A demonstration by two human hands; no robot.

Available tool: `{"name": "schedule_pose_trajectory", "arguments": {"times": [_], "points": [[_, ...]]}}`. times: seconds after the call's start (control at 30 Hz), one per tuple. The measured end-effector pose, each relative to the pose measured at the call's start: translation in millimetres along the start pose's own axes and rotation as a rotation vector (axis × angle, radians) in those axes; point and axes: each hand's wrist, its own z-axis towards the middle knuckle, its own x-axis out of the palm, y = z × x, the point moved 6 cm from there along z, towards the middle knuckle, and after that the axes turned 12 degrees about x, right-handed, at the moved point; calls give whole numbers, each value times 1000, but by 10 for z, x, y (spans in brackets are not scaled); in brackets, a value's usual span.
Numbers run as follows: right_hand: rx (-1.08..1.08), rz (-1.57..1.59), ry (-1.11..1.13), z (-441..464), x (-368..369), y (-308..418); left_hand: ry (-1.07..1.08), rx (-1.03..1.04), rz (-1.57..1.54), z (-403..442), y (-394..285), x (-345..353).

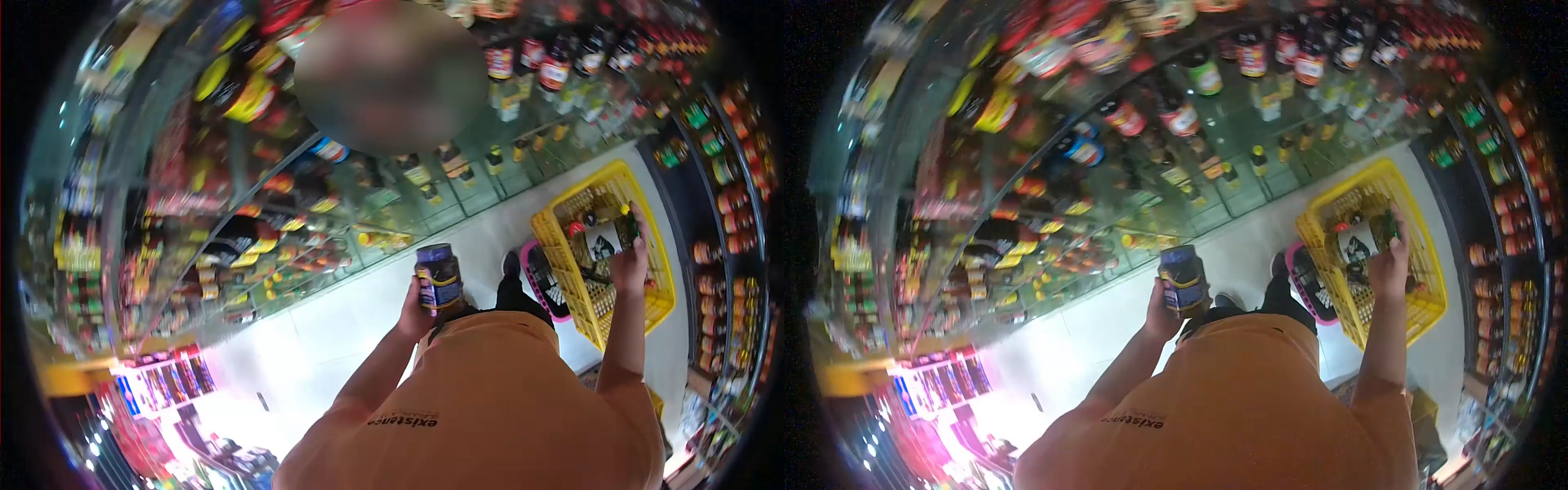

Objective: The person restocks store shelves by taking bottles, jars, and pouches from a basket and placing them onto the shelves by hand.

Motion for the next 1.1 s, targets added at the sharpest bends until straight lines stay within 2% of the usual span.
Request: {"name": "schedule_pose_trajectory", "arguments": {"times": [0.03,0.1,0.13,0.2,0.27,0.4,0.5,0.57,0.67,0.73,0.8,0.83,0.9,0.93,1.0,1.03,1.1], "points": [[60,77,56,-20,199,-111,93,49,33,-59,-124,41],[197,194,122,-52,498,-440,125,77,-46,-235,-292,65],[266,197,18,-79,627,-657,147,111,-52,-321,-375,48],[450,263,45,-205,1023,-1028,246,178,-109,-531,-531,9],[585,258,0,-387,1443,-1327,210,238,-87,-704,-641,-141],[774,63,141,-716,2042,-1717,118,360,-39,-1065,-928,-339],[818,-71,259,-817,2241,-1923,6,443,58,-1287,-1066,-611],[850,-85,225,-921,2367,-1971,-20,495,63,-1464,-1278,-638],[841,-254,254,-924,2223,-2154,-45,515,-2,-1670,-1553,-832],[749,-314,246,-752,1720,-2581,-57,603,-23,-1821,-1962,-842],[777,-489,218,-639,1321,-2860,-90,764,29,-1938,-2444,-908],[769,-486,226,-683,1300,-2854,-97,854,60,-1996,-2704,-907],[883,-421,157,-818,1193,-2837,-120,1034,122,-2085,-3266,-830],[878,-418,166,-874,1206,-2815,-133,1124,155,-2124,-3570,-743],[708,-604,124,-927,1140,-2741,-111,1304,215,-2258,-4169,-392],[729,-696,134,-848,912,-2932,-124,1444,278,-2340,-4462,-168],[740,-602,165,-839,827,-2923,-130,1647,370,-2447,-4957,154]]}}
